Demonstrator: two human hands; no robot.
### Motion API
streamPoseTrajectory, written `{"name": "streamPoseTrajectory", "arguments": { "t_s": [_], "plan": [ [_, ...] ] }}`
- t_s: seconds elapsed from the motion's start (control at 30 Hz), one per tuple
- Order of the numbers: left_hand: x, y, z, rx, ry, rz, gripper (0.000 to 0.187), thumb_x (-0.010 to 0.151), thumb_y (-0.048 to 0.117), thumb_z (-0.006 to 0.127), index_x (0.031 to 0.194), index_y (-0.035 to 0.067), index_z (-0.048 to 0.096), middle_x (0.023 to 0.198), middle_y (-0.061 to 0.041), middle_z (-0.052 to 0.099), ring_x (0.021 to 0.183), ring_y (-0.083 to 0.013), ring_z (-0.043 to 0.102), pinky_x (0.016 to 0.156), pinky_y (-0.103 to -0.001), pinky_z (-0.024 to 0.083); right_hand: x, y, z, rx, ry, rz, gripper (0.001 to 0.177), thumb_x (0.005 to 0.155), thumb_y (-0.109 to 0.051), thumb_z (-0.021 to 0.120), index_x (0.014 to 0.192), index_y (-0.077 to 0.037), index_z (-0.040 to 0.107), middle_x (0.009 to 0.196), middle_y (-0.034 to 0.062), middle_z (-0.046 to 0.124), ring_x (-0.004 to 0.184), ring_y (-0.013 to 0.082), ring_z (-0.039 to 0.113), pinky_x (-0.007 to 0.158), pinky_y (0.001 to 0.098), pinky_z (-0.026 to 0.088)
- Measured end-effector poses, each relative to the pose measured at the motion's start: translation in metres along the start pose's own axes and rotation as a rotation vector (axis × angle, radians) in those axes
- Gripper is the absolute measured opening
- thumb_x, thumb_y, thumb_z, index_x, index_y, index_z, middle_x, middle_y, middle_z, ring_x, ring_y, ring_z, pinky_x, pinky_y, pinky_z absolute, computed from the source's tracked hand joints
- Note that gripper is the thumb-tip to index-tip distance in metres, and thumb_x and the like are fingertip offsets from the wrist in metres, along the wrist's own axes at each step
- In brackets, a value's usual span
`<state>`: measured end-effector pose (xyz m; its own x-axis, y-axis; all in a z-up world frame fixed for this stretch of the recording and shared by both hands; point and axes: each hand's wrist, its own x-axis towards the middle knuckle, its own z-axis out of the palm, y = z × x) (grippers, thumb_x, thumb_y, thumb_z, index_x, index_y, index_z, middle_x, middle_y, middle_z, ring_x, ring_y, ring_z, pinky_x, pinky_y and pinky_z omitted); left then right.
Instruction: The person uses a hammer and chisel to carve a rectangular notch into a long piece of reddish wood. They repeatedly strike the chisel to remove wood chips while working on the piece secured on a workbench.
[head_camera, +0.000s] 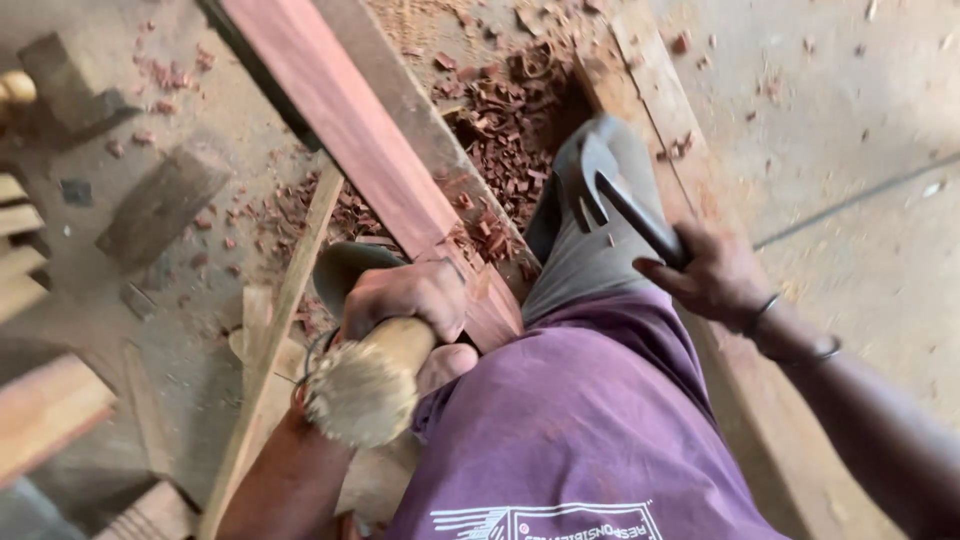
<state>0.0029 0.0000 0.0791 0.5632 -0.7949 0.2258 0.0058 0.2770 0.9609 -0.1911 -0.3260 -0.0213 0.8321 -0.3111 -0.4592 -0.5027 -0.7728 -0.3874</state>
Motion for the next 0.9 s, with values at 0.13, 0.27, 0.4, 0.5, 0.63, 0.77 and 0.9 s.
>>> {"name": "streamPoseTrajectory", "arguments": {
  "t_s": [0.13,0.27,0.4,0.5,0.63,0.77,0.9],
  "plan": [
    [-0.001,-0.002,0.004,0.045,-0.008,-0.027,0.029,0.091,0.022,0.082,0.086,0.01,0.056,0.078,-0.002,0.06,0.067,-0.0122,0.06,0.059,-0.026,0.049,-0.01,-0.04,-0.063,0.093,0.123,-0.246,0.033,0.086,-0.035,0.075,0.09,-0.007,0.058,0.068,0.0123,0.06,0.059,0.0331,0.062,0.054,0.0448,0.049],
    [-0.006,-0.007,0.014,0.05,0.008,-0.093,0.027,0.091,0.018,0.081,0.087,0.008,0.056,0.077,-0.003,0.06,0.068,-0.0134,0.059,0.06,-0.027,0.049,-0.021,-0.094,-0.137,-0.061,0.197,-0.563,0.02,0.084,-0.024,0.073,0.092,-0.009,0.062,0.07,0.0086,0.063,0.058,0.0271,0.065,0.05,0.0429,0.051],
    [-0.004,-0.001,0.014,0.018,0.08,-0.118,0.022,0.091,0.009,0.078,0.088,0.006,0.056,0.079,-0.006,0.06,0.068,-0.016,0.059,0.063,-0.03,0.05,-0.029,-0.127,-0.171,-0.123,0.245,-0.842,0.021,0.086,-0.028,0.072,0.091,-0.011,0.059,0.078,0.0044,0.065,0.07,0.0206,0.068,0.058,0.0388,0.056],
    [0.008,0.009,0.018,0.03,0.055,-0.093,0.019,0.09,0.005,0.075,0.087,0.006,0.056,0.077,-0.006,0.059,0.068,-0.0167,0.059,0.062,-0.03,0.049,-0.036,-0.152,-0.188,-0.101,0.227,-0.94,0.028,0.088,-0.035,0.067,0.098,-0.011,0.059,0.079,0.003,0.062,0.068,0.0199,0.065,0.055,0.0382,0.053],
    [0.016,0.009,0.014,0.044,-0.039,-0.039,0.019,0.088,0.001,0.073,0.084,0.006,0.055,0.074,-0.006,0.058,0.067,-0.0171,0.058,0.062,-0.031,0.049,-0.033,-0.162,-0.19,-0.154,0.125,-1.012,0.029,0.084,-0.035,0.064,0.092,-0.008,0.055,0.066,0.0025,0.052,0.053,0.0202,0.056,0.044,0.0378,0.049],
    [0.019,0.022,0.016,0.055,-0.038,-0.099,0.02,0.087,-0.002,0.072,0.082,0.006,0.054,0.074,-0.006,0.057,0.068,-0.0173,0.057,0.062,-0.031,0.049,-0.03,-0.165,-0.188,-0.224,0.141,-1.032,0.034,0.081,-0.043,0.058,0.09,-0.01,0.054,0.066,0.002,0.051,0.051,0.0181,0.056,0.042,0.0337,0.047],
    [0.022,0.02,0.012,0.085,-0.096,-0.143,0.021,0.087,-0.004,0.07,0.081,0.005,0.053,0.074,-0.006,0.057,0.069,-0.0179,0.058,0.064,-0.033,0.05,-0.028,-0.161,-0.188,-0.165,0.136,-1.056,0.034,0.085,-0.042,0.059,0.086,-0.008,0.054,0.063,0.0026,0.049,0.048,0.0182,0.054,0.039,0.0348,0.044]
  ]
}}
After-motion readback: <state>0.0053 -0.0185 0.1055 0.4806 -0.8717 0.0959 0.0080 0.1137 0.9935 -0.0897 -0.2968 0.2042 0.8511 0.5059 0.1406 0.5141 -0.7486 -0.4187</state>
